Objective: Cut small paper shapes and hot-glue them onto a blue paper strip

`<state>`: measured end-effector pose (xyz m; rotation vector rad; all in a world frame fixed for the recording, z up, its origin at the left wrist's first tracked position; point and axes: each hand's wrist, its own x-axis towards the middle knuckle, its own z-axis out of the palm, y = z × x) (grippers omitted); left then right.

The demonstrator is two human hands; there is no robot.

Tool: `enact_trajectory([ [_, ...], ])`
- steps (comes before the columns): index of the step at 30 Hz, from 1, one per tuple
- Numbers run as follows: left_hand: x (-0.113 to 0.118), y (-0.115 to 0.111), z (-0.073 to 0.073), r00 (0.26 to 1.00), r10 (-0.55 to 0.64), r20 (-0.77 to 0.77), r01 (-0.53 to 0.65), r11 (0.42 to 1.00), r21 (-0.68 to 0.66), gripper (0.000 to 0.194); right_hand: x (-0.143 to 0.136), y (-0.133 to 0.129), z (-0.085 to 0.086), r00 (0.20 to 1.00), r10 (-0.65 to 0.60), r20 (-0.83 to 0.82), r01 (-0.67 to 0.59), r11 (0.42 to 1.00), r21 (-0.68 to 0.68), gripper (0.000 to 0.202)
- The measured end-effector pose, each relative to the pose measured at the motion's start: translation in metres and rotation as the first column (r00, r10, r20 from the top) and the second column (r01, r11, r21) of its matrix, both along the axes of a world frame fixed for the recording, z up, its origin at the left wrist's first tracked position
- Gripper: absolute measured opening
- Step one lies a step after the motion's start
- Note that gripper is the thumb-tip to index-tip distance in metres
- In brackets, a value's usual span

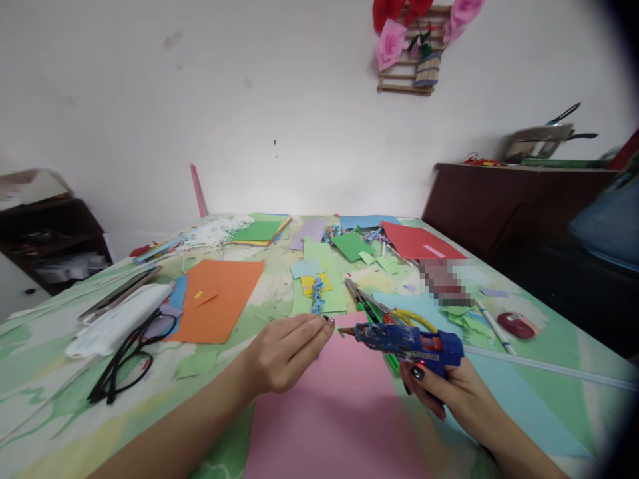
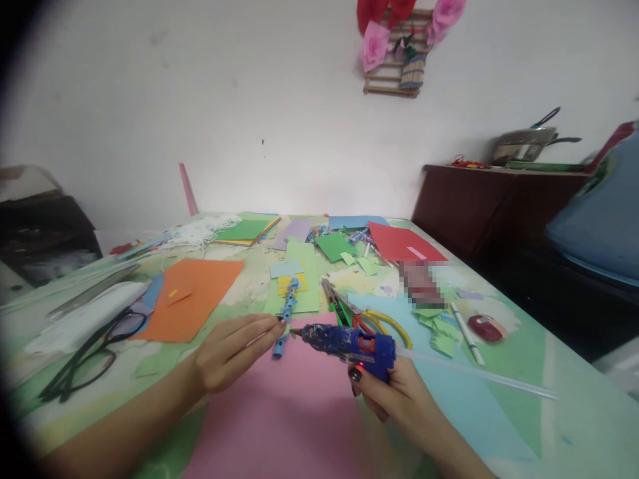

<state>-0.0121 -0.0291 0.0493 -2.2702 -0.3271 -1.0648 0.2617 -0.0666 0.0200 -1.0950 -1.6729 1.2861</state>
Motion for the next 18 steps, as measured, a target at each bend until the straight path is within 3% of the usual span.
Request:
enact_trajectory([
  [18,0.0010,-0.0022,-0.0005,1.000,0.005,-0.012,-0.005,0.999,-0.034,0.025,0.0016,0.0009,-0.0024,1.000,0.005,0.005,-0.005,1.000,0.007,0.042],
])
